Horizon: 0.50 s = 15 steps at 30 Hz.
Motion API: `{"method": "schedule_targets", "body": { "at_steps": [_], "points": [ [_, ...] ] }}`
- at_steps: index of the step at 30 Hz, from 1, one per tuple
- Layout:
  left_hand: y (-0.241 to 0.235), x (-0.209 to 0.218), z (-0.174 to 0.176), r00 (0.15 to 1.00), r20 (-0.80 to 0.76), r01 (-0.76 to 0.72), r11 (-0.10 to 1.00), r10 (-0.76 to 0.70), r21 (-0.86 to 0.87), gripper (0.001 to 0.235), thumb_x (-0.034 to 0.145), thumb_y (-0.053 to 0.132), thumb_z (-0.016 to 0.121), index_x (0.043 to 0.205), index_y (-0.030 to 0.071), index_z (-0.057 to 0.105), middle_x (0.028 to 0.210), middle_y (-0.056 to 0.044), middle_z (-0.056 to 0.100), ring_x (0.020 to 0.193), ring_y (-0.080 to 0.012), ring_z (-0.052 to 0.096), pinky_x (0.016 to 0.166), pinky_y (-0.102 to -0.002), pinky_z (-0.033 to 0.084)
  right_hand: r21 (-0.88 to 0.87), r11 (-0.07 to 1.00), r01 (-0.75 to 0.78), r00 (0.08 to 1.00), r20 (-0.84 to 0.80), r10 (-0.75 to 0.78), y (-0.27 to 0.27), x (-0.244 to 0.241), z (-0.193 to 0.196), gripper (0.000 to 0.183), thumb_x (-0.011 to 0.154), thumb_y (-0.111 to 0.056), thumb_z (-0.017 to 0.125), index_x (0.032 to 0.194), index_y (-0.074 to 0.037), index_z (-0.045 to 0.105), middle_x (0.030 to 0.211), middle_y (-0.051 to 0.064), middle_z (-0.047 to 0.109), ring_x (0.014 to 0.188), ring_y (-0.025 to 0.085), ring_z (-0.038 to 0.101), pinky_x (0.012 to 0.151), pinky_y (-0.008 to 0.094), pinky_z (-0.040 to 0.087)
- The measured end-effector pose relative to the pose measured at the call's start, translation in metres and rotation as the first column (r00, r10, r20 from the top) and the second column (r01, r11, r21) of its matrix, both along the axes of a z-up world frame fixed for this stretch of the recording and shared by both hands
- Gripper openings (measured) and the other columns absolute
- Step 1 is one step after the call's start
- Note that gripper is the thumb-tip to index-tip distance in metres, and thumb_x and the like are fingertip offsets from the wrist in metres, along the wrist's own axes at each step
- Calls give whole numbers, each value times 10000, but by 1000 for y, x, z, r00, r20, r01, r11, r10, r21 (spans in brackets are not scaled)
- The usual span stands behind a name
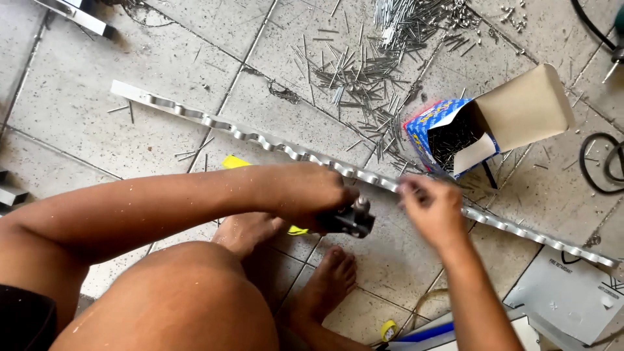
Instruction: Using a hand riveter to fasten rivets onto a long metal strip while working on a workshop floor.
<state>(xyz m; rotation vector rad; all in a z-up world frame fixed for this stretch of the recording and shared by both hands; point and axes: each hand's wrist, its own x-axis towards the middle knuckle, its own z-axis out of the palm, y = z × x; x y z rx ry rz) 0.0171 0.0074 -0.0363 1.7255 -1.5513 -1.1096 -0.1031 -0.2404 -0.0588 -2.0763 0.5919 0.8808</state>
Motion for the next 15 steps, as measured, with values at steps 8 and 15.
{"method": "schedule_targets", "body": {
  "at_steps": [8, 15],
  "points": [
    [3, -21, 1, 998, 21, 55, 996, -56, 70, 353, 828, 237, 783, 1061, 29, 616, 890, -203, 742, 805, -382, 756, 627, -462, 633, -707, 596, -382, 831, 19, 556, -41, 30, -111, 277, 909, -125, 555, 1071, -195, 770, 849, 105, 750, 789, 337, 766, 673, 446, 639],
    [-1, -36, -13, 998, 51, -43, 999, 43, 3, 357, 714, 250, 808, 971, 51, 660, 814, -182, 741, 769, -391, 747, 626, -483, 607, -691, 566, -450, 771, 20, 637, -28, 35, -102, 302, 917, -66, 485, 982, -58, 780, 845, 234, 753, 883, 441, 757, 775, 523, 619]
  ]
}}
